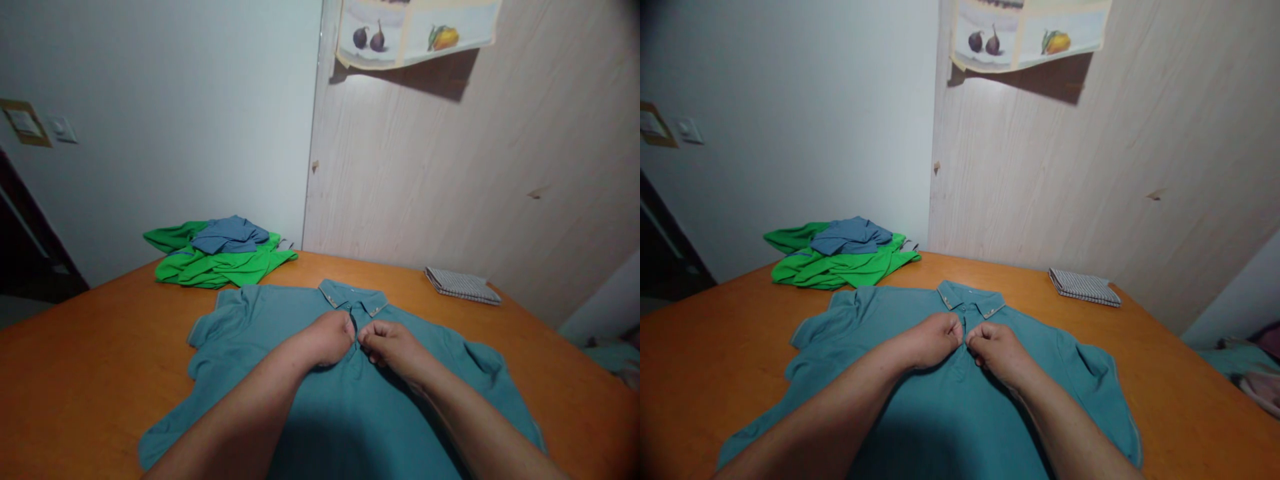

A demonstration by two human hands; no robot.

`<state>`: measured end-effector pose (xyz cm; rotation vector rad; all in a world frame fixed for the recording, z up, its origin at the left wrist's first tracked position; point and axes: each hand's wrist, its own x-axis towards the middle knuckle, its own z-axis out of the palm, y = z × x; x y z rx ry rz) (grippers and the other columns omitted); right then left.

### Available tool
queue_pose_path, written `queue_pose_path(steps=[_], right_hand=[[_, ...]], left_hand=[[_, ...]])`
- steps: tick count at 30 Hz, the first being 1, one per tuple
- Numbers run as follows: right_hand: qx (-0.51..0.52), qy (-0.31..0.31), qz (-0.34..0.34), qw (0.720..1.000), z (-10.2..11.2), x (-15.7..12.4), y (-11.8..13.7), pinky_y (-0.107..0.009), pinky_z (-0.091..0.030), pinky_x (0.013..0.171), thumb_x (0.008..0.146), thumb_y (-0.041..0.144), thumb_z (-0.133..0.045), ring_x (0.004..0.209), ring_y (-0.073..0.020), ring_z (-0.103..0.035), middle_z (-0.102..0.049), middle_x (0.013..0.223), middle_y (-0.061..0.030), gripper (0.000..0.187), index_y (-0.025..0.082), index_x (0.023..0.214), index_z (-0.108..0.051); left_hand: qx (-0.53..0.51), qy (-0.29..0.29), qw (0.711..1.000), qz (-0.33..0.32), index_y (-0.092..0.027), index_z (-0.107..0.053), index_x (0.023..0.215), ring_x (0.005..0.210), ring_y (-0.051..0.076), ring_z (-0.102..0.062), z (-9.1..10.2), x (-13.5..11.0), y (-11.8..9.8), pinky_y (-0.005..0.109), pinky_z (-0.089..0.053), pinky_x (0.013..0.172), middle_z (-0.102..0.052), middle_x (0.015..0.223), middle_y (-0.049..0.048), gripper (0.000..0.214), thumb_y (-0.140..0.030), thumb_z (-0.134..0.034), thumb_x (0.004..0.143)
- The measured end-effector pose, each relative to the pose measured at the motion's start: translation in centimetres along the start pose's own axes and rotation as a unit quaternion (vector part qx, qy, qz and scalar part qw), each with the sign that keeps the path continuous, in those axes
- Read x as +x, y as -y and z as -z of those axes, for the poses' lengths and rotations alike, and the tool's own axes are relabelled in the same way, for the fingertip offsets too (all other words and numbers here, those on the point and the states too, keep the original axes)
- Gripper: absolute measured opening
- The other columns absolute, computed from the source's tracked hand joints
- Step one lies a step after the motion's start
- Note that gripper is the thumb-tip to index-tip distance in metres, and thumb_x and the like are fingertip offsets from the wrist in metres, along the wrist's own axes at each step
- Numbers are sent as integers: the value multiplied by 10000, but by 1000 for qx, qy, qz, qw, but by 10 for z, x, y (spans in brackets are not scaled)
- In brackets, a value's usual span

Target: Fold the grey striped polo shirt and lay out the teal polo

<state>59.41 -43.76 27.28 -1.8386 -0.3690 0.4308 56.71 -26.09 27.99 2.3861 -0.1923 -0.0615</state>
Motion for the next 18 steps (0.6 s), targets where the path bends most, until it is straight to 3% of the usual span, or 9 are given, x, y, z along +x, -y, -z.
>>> queue_pose_path(steps=[8, 13, 18], right_hand=[[-2, -21, -3, 1000, -3, -1, 2, -221, -318, 474, 714, 343, -611, 498, -92, -462, -558, 586, 30, 156, 188, 731, -612], [10, -2, -3, 1000, -1, -1, 1, -222, -323, 482, 730, 341, -603, 527, -99, -493, -578, 621, 20, 153, 188, 734, -612], [-10, 0, 38, 999, -2, 4, -8, -226, -307, 491, 688, 287, -598, 513, -96, -435, -509, 566, 53, 99, 198, 731, -594]], left_hand=[[-11, -8, 1000, 4, -180, -629, 776, 712, 146, -556, 0, -2, -2, 224, -405, 636, -641, 748, -6, 128, -112, -521, 786], [-21, -19, 1000, -4, -179, -610, 757, 739, 148, -556, 1, -4, -5, 230, -403, 655, -635, 750, -3, 127, -115, -509, 799], [-47, -27, 998, 10, -175, -608, 754, 719, 137, -545, 0, -2, -3, 222, -387, 622, -619, 730, -19, 100, -105, -536, 759]])
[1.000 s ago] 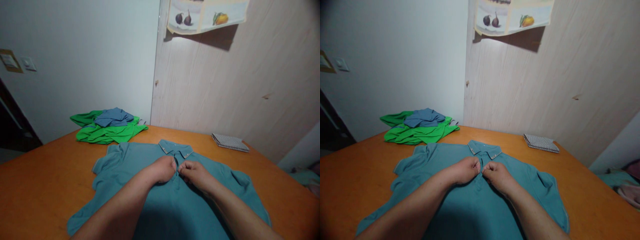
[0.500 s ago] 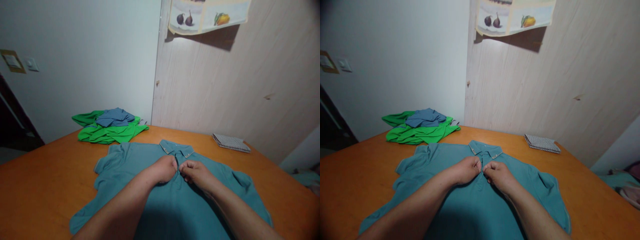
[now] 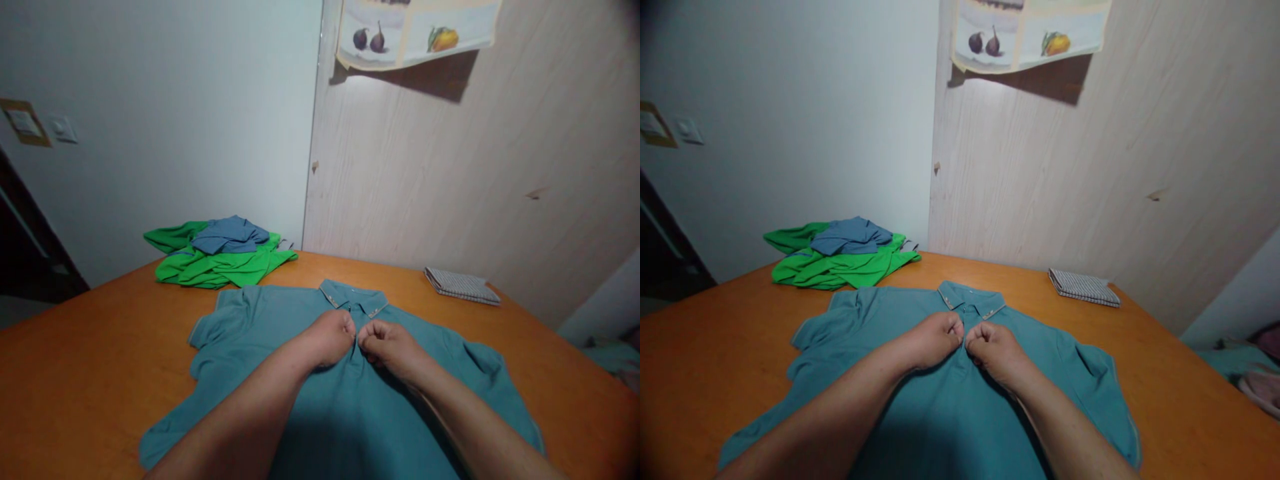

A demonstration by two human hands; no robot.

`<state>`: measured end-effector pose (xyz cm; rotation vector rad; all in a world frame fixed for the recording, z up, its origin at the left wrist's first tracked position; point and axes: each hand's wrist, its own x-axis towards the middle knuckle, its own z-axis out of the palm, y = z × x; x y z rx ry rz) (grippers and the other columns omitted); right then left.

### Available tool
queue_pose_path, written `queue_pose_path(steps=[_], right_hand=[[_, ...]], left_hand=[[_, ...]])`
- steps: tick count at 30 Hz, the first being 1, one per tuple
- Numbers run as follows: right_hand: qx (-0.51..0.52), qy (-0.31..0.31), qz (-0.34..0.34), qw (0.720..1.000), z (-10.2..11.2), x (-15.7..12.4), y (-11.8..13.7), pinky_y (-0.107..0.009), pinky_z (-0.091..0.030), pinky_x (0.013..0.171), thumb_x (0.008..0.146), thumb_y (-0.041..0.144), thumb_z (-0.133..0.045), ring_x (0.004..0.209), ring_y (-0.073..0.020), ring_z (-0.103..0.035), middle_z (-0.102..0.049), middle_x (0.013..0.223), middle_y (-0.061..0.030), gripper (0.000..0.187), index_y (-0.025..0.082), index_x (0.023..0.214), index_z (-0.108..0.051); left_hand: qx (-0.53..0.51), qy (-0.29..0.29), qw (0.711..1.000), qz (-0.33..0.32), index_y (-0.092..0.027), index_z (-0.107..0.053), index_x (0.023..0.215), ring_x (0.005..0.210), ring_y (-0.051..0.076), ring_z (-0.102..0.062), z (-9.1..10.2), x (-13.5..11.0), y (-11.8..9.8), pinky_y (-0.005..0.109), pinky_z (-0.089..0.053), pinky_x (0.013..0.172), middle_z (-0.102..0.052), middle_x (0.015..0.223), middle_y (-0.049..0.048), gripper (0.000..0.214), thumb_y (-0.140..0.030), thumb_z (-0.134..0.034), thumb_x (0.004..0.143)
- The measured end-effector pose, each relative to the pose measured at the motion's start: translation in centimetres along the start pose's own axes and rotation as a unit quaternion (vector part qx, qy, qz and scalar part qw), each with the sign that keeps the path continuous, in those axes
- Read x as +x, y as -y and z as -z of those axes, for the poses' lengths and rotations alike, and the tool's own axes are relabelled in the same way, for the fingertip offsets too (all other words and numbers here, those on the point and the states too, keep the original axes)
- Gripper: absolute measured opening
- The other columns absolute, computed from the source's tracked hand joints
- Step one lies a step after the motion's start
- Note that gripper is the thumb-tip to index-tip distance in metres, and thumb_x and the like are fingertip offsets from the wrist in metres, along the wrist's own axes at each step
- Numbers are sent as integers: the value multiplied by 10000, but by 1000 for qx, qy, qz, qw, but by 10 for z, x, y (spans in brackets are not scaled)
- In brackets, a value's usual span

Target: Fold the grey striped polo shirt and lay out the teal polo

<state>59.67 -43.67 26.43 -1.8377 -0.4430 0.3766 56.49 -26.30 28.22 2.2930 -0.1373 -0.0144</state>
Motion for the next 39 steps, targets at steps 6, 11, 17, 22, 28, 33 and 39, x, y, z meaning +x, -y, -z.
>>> queue_pose_path(steps=[6, 11, 17, 22, 28, 33, 39], right_hand=[[-76, -39, 65, 994, -8, 4, -8, -239, -321, 527, 683, 296, -599, 555, -111, -447, -518, 585, 44, 98, 202, 692, -571], [-102, -55, 77, 990, -11, 4, -8, -237, -332, 541, 693, 251, -576, 576, -117, -480, -538, 600, 38, 51, 201, 695, -568], [-108, -44, 84, 990, -10, 5, -8, -241, -343, 546, 717, 223, -565, 581, -116, -483, -544, 616, 33, 34, 193, 711, -580], [-109, -43, 78, 990, -10, 4, -7, -240, -338, 533, 722, 234, -591, 569, -113, -467, -525, 615, 44, 44, 194, 729, -573], [-123, -57, 85, 987, -13, 5, -7, -242, -349, 551, 728, 209, -588, 586, -118, -480, -539, 626, 41, 24, 199, 720, -568], [-143, -64, 96, 983, -15, 4, -6, -244, -353, 556, 725, 177, -573, 591, -122, -495, -547, 622, 39, 29, 202, 713, -567], [-152, -65, 104, 981, -14, 3, -5, -248, -350, 564, 736, 201, -578, 601, -125, -501, -553, 630, 33, 22, 202, 715, -569]], left_hand=[[-42, -26, 998, 43, -171, -585, 770, 639, 120, -495, -3, 0, -2, 218, -316, 533, -556, 664, -35, 40, -200, -558, 767], [-81, -65, 993, 64, -192, -535, 848, 634, 111, -470, -8, 3, 2, 213, -282, 527, -497, 642, -77, 207, -165, -650, 678], [-91, -66, 992, 62, -198, -499, 837, 587, 94, -444, -10, 6, 5, 210, -283, 554, -470, 596, -96, 249, -31, -590, 677], [-129, -84, 986, 63, -206, -456, 810, 547, 82, -402, -10, 6, 4, 210, -252, 540, -436, 584, -105, 286, 10, -594, 682], [-199, -83, 974, 63, -207, -453, 815, 506, 68, -371, -9, 4, 3, 204, -224, 512, -416, 568, -118, 306, 4, -630, 681], [-220, -59, 971, 67, -215, -430, 852, 486, 71, -369, -7, 1, -1, 203, -235, 483, -431, 540, -130, 330, -17, -635, 687], [-210, -84, 971, 74, -218, -423, 806, 480, 64, -359, -8, 4, -3, 203, -222, 477, -414, 526, -136, 362, 4, -665, 653]])
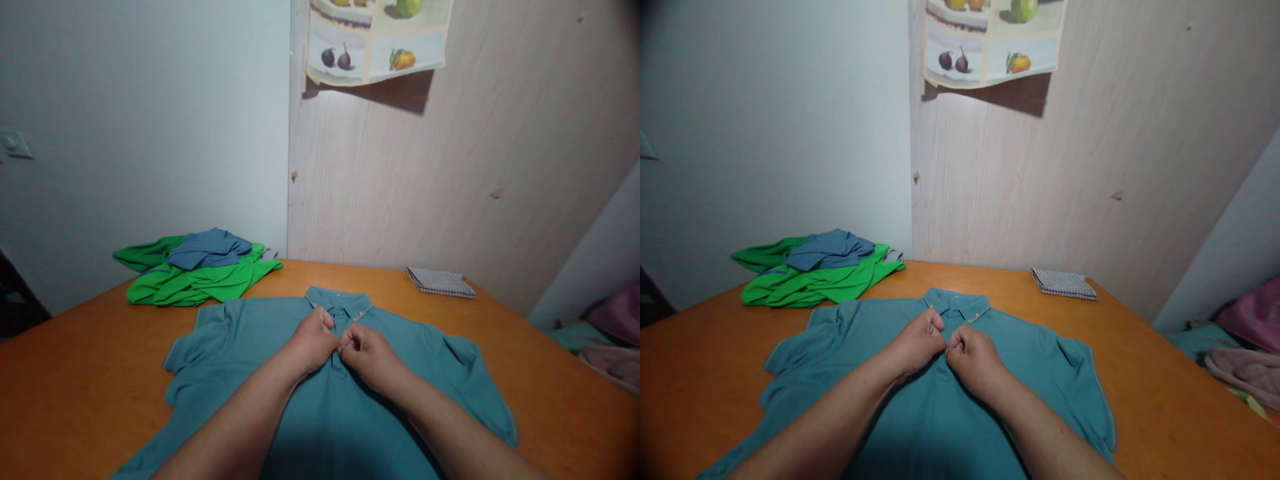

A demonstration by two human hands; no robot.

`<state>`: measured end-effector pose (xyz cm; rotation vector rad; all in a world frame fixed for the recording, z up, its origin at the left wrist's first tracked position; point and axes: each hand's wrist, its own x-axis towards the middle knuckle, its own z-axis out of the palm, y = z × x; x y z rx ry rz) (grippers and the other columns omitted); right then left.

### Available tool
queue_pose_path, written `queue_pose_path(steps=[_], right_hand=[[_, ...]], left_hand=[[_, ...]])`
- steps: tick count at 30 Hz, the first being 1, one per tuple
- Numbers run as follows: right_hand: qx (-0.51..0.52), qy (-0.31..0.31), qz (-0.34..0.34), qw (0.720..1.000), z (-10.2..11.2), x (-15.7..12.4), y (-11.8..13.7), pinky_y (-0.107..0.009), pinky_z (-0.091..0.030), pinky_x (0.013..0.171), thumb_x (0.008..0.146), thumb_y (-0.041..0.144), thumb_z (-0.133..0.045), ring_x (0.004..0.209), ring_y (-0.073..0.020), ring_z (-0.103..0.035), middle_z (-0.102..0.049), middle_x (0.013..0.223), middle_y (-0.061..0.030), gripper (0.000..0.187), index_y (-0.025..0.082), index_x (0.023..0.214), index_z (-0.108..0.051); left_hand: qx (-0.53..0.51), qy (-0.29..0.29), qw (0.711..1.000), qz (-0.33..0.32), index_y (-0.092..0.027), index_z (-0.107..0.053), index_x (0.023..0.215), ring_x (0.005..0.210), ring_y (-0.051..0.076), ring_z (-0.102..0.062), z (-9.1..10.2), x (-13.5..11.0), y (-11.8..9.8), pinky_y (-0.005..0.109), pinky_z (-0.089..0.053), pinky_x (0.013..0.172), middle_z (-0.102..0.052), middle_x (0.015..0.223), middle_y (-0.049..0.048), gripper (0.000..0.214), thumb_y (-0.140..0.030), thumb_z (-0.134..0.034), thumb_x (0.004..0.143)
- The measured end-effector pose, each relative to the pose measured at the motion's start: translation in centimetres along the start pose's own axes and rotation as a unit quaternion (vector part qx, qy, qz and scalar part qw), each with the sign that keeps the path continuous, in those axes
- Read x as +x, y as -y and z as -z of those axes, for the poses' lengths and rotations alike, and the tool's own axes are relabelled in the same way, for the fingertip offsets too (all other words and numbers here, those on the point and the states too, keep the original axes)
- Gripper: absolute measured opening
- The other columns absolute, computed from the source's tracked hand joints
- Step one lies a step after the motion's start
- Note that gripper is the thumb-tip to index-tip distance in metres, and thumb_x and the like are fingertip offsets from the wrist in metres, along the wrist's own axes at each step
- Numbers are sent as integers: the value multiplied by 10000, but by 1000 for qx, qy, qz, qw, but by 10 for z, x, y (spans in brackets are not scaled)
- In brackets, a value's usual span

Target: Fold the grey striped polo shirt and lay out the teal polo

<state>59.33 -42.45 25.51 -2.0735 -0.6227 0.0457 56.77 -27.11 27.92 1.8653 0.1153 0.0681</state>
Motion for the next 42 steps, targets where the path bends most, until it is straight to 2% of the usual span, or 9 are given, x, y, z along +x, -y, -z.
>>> queue_pose_path(steps=[9, 15, 19, 24, 28, 33, 37, 42], right_hand=[[80, 16, -14, 997, 3, 1, 4, -246, -331, 549, 737, 300, -590, 590, -117, -455, -507, 628, 44, 104, 199, 737, -567], [114, 25, -12, 993, 3, 3, -1, -239, -301, 520, 744, 304, -590, 554, -103, -415, -478, 609, 63, 109, 197, 761, -576], [138, 30, -23, 990, 4, 3, -1, -239, -308, 511, 751, 291, -575, 533, -101, -415, -489, 587, 64, 91, 200, 749, -572], [164, 36, -52, 984, 6, 4, 2, -239, -357, 522, 725, 246, -548, 518, -105, -480, -529, 572, 55, 48, 200, 719, -559], [181, 47, -97, 978, 7, 6, 2, -229, -356, 494, 717, 246, -538, 487, -96, -489, -551, 584, 51, 49, 199, 719, -554], [174, 60, -102, 978, 7, 9, 0, -211, -312, 464, 706, 241, -545, 458, -82, -423, -500, 532, 71, 40, 207, 690, -532], [175, 73, -108, 976, 11, 9, 1, -208, -304, 455, 717, 243, -552, 446, -83, -423, -515, 526, 62, 56, 207, 678, -532], [172, 58, -98, 978, 7, 8, 0, -213, -296, 451, 724, 254, -554, 454, -87, -414, -507, 532, 60, 66, 209, 688, -522]], left_hand=[[-74, -22, 997, 28, -216, -436, 830, 460, 49, -351, 0, 3, 1, 189, -230, 465, -404, 559, -138, 363, -13, -669, 639], [-61, -29, 997, 43, -217, -426, 821, 467, 55, -363, 1, 3, -2, 195, -232, 459, -388, 547, -136, 364, 11, -631, 624], [-66, -16, 997, 33, -218, -425, 841, 477, 59, -359, 1, 0, -4, 200, -229, 465, -405, 553, -134, 373, 7, -641, 636], [-61, 15, 998, 7, -224, -415, 850, 481, 68, -333, 2, 1, -1, 205, -217, 473, -391, 537, -139, 386, -6, -664, 654], [8, 44, 998, -48, -223, -425, 873, 512, 79, -348, 2, 3, 3, 208, -220, 487, -408, 560, -130, 388, 33, -618, 654], [125, 50, 981, -137, -222, -472, 933, 589, 104, -427, 4, 3, 8, 221, -242, 522, -487, 654, -90, 398, 50, -534, 649], [182, 54, 964, -189, -222, -516, 933, 652, 125, -479, 9, 0, 7, 224, -285, 576, -525, 699, -64, 360, 32, -511, 678], [255, 69, 947, -185, -225, -551, 898, 645, 140, -490, 11, -3, 7, 238, -267, 569, -547, 694, -46, 285, -24, -540, 697]])
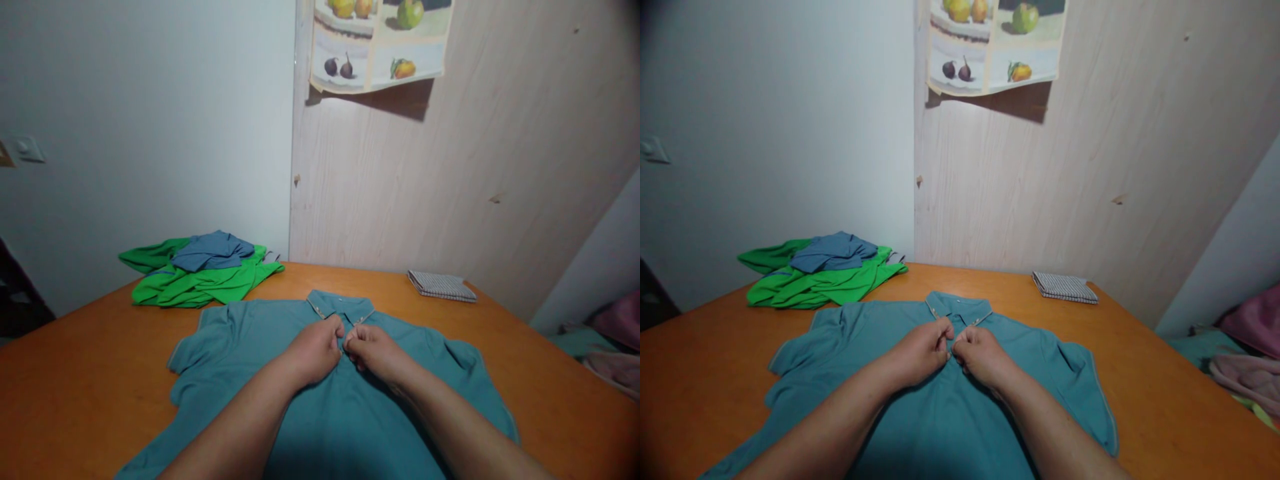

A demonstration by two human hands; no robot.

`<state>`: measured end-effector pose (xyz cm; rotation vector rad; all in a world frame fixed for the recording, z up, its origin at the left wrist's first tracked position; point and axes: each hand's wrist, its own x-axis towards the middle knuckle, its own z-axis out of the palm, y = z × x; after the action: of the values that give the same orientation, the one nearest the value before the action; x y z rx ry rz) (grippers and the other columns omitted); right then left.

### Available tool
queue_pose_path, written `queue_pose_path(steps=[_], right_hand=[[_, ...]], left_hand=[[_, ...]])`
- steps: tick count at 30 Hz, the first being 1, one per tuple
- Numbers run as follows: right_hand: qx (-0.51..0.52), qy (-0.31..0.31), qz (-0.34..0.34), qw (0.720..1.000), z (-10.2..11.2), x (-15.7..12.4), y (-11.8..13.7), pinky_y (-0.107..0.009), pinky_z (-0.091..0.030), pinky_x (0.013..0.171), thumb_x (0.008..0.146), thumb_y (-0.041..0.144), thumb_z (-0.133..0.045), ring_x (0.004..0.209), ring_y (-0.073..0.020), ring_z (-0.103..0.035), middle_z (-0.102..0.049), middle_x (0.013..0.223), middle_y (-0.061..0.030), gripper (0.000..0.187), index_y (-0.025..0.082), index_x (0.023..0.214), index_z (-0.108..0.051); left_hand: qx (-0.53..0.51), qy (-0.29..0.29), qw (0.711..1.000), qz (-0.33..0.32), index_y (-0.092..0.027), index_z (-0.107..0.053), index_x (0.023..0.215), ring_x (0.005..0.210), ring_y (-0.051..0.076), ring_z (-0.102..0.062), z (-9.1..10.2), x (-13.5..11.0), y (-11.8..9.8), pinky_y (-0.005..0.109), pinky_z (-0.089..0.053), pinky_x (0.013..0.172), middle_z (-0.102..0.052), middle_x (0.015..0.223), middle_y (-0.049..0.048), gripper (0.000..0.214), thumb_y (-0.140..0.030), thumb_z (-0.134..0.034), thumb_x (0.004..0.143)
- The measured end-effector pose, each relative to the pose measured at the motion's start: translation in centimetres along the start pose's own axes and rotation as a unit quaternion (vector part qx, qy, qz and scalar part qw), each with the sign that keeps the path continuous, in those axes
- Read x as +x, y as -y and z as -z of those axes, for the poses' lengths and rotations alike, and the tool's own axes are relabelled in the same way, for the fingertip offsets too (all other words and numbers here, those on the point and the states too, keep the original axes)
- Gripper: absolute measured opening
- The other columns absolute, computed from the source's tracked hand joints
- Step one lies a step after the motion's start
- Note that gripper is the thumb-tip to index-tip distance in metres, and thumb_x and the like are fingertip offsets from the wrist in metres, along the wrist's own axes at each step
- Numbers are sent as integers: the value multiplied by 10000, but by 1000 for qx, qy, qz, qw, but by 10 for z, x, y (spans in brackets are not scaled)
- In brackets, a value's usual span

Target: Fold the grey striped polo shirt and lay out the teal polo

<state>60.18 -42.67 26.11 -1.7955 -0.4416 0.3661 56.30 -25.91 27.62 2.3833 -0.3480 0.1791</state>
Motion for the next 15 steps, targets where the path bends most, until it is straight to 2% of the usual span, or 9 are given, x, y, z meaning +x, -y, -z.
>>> queue_pose_path(steps=[6, 11, 15], right_hand=[[-72, -81, 83, 991, 0, 3, -8, -221, -332, 511, 783, 307, -537, 521, -103, -440, -510, 568, 56, 115, 214, 716, -531], [-156, -166, 91, 969, 22, 14, -18, -233, -381, 560, 831, 362, -527, 592, -132, -509, -560, 613, 29, 191, 217, 709, -554], [-191, -184, 93, 960, 30, 20, -24, -248, -401, 605, 834, 360, -536, 644, -150, -536, -588, 644, 17, 197, 219, 698, -558]], left_hand=[[39, -1, 999, 21, -228, -546, 866, 646, 149, -511, 1, 1, 6, 241, -272, 567, -570, 697, -40, 237, -63, -558, 697], [55, -25, 997, 57, -219, -575, 794, 692, 166, -561, 4, 5, 8, 243, -325, 614, -619, 720, -12, 123, -101, -561, 761], [70, -35, 994, 75, -220, -647, 809, 804, 200, -623, 4, 8, 8, 260, -372, 681, -690, 820, 26, 126, -130, -559, 800]])
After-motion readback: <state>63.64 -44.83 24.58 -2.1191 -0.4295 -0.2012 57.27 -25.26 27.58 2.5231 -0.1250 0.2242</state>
